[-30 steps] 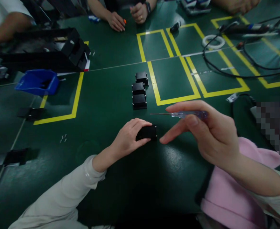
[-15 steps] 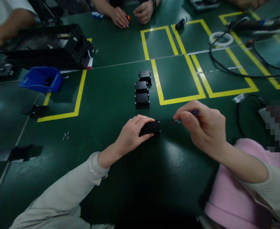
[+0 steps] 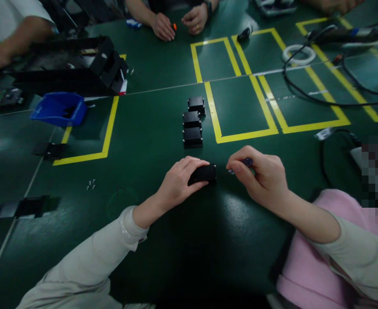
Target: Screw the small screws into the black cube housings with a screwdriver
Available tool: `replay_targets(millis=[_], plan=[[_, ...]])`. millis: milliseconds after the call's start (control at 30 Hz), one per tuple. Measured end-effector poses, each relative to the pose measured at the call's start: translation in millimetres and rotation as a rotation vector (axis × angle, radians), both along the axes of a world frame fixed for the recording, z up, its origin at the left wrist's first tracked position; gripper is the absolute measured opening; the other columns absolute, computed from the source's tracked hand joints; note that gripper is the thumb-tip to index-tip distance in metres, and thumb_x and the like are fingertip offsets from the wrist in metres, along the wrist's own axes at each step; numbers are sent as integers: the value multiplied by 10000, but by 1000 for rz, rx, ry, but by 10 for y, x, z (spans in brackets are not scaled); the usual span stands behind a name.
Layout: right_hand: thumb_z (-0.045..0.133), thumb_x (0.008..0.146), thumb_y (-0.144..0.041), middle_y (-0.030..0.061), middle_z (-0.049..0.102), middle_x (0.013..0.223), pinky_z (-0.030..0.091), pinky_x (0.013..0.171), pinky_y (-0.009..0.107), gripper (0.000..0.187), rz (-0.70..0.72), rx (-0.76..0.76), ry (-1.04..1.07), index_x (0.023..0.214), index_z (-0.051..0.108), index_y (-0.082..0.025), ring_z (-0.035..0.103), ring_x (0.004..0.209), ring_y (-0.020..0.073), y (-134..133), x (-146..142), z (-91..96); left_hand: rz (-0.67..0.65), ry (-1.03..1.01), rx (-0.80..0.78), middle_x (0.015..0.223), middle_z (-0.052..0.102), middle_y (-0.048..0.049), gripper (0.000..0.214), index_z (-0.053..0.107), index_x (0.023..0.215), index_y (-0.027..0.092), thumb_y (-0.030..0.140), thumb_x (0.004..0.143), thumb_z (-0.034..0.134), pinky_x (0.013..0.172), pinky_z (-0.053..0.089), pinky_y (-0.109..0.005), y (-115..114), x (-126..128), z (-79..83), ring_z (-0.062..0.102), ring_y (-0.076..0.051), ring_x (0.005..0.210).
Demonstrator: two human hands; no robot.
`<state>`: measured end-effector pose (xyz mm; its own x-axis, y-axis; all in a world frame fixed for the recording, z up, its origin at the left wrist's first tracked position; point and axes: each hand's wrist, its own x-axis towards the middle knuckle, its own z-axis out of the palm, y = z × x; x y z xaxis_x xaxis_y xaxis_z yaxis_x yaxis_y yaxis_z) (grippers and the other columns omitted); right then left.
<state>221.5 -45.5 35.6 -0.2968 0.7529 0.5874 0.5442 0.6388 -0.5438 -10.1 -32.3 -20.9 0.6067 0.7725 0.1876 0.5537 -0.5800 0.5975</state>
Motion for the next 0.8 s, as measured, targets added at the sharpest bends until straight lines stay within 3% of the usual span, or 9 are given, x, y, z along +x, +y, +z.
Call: replay_targets(millis=[467,800], plan=[[484,1044,-280,-50,605,559,352,443,166,275,-7,34,-81,807,587,-184,496,417,39,-11,-11,17,-1,-9,-3,1228,644,-80,411,549,1295,200,298,931,714,980,525,-425,-4,8,16,613,-241,1142],[503,1027,-241,-24,663,612,400,504,215,147,-42,193,-204,900,549,-183,609,484,91,-55,-64,2,4,-5,-5,1231,642,-81,382,542,1282,209,311,946,693,983,524,-439,-10,10,8,615,-246,1140]])
